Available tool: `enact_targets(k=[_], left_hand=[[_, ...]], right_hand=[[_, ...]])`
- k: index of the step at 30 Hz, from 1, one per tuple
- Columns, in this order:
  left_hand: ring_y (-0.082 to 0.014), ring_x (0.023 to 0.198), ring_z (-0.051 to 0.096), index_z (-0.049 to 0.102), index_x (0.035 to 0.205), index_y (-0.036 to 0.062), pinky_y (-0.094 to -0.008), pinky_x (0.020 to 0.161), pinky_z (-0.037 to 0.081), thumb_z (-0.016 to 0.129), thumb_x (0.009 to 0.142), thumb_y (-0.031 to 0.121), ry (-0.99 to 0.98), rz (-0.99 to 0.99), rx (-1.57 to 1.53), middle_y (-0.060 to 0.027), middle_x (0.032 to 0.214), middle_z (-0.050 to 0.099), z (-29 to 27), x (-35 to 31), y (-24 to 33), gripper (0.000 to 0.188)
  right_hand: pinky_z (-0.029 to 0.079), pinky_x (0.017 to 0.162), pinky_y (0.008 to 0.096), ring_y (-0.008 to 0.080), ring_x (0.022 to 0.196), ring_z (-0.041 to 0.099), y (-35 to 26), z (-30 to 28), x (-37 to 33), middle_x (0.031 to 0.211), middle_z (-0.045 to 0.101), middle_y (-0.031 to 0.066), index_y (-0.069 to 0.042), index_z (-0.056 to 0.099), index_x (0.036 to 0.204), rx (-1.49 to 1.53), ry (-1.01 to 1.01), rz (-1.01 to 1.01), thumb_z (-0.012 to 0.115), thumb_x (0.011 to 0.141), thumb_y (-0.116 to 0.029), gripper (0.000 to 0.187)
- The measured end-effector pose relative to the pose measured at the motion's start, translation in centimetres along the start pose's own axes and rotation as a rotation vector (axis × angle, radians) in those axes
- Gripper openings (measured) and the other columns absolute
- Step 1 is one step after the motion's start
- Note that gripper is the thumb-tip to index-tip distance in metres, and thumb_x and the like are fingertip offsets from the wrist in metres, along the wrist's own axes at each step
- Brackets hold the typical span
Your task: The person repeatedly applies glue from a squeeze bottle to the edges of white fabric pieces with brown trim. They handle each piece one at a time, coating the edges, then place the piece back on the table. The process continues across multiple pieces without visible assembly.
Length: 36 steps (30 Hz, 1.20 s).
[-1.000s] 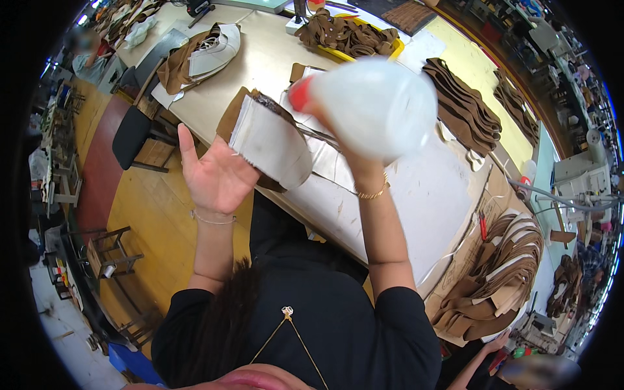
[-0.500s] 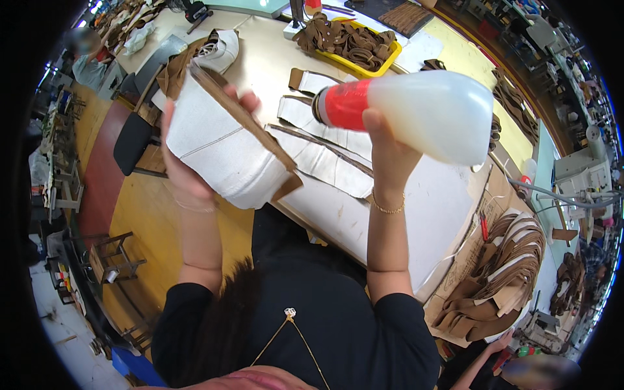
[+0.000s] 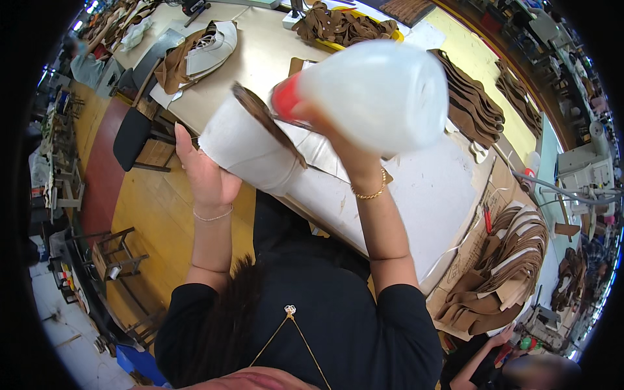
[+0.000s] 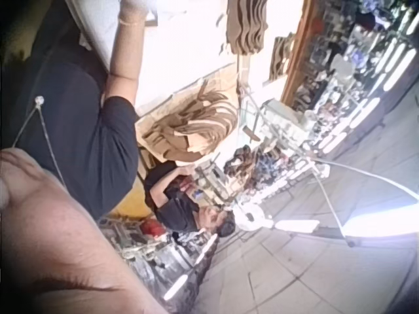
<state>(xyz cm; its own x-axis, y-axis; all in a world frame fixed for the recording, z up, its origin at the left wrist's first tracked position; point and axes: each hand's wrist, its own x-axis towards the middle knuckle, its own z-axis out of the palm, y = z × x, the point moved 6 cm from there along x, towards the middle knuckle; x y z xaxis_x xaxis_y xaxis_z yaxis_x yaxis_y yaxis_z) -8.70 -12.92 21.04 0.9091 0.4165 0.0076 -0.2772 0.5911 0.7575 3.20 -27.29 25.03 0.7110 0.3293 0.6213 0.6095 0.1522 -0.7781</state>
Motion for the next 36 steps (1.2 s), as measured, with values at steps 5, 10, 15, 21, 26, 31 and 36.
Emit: enact_targets(k=[5,10,15,21,26,31,36], left_hand=[[-0.0246,0.124,0.035,0.027,0.133,0.0007,-0.0386,0.103,0.027,0.026,0.084,0.065,-0.042,0.084,0.160,-0.0112,0.134,0.037,0.6,0.0,-0.1,0.081],[-0.0246,0.121,0.039,0.027,0.133,0.0020,-0.0388,0.101,0.030,0.027,0.085,0.063,-0.061,0.099,0.137,-0.0108,0.134,0.037,0.3,-0.1,-0.7,0.078],[-0.0260,0.120,0.040,0.028,0.133,-0.0007,-0.0386,0.101,0.030,0.025,0.085,0.064,-0.098,0.068,0.255,-0.0119,0.134,0.036,0.3,0.0,-1.5,0.080],[-0.0260,0.123,0.036,0.026,0.134,-0.0018,-0.0395,0.103,0.026,0.026,0.082,0.067,-0.105,-0.135,0.046,-0.0128,0.136,0.034,0.5,0.2,-2.2,0.086],[-0.0267,0.126,0.031,0.023,0.135,-0.0012,-0.0399,0.104,0.023,0.028,0.076,0.073,-0.144,-0.288,-0.518,-0.0139,0.138,0.032,3.1,-0.5,-1.2,0.095],[-0.0260,0.126,0.030,0.020,0.136,-0.0008,-0.0381,0.104,0.023,0.025,0.073,0.078,-0.282,-0.254,-0.582,-0.0135,0.138,0.031,3.5,-0.2,-1.1,0.101],[-0.0259,0.125,0.031,0.021,0.135,-0.0030,-0.0369,0.105,0.020,0.020,0.072,0.080,-0.244,-0.273,-0.574,-0.0148,0.136,0.032,3.9,-0.3,-1.1,0.105]], right_hand=[[0.049,0.068,0.0247,0.0123,0.084,0.059,-1.8,0.0,-0.7,0.092,0.064,0.0022,-0.007,0.065,0.091,0.117,0.047,-0.116,0.074,0.071,-0.018,0.025],[0.047,0.078,0.0302,0.0149,0.090,0.058,0.9,-2.6,0.8,0.091,0.064,0.0039,-0.007,0.065,0.091,0.172,0.224,0.187,0.074,0.070,-0.016,0.024],[0.048,0.073,0.0280,0.0143,0.084,0.058,-2.2,-1.6,0.4,0.089,0.063,0.0051,-0.005,0.064,0.089,0.005,0.123,-0.165,0.076,0.069,-0.019,0.027],[0.048,0.067,0.0246,0.0099,0.075,0.058,-0.4,-3.9,1.1,0.087,0.062,0.0019,-0.004,0.064,0.087,0.335,0.342,0.110,0.076,0.070,-0.021,0.028],[0.048,0.070,0.0281,0.0156,0.076,0.060,-1.0,-2.1,-0.8,0.087,0.064,0.0029,-0.008,0.065,0.089,0.012,0.181,0.000,0.076,0.069,-0.024,0.028],[0.042,0.089,0.0365,0.0184,0.099,0.055,-1.0,1.5,-2.9,0.102,0.062,0.0014,-0.011,0.065,0.097,-0.193,-0.138,-0.185,0.072,0.071,-0.022,0.029],[0.044,0.088,0.0356,0.0178,0.099,0.056,1.6,0.2,-0.6,0.104,0.061,0.0054,-0.009,0.061,0.105,0.145,-0.021,0.199,0.074,0.070,-0.018,0.038]])
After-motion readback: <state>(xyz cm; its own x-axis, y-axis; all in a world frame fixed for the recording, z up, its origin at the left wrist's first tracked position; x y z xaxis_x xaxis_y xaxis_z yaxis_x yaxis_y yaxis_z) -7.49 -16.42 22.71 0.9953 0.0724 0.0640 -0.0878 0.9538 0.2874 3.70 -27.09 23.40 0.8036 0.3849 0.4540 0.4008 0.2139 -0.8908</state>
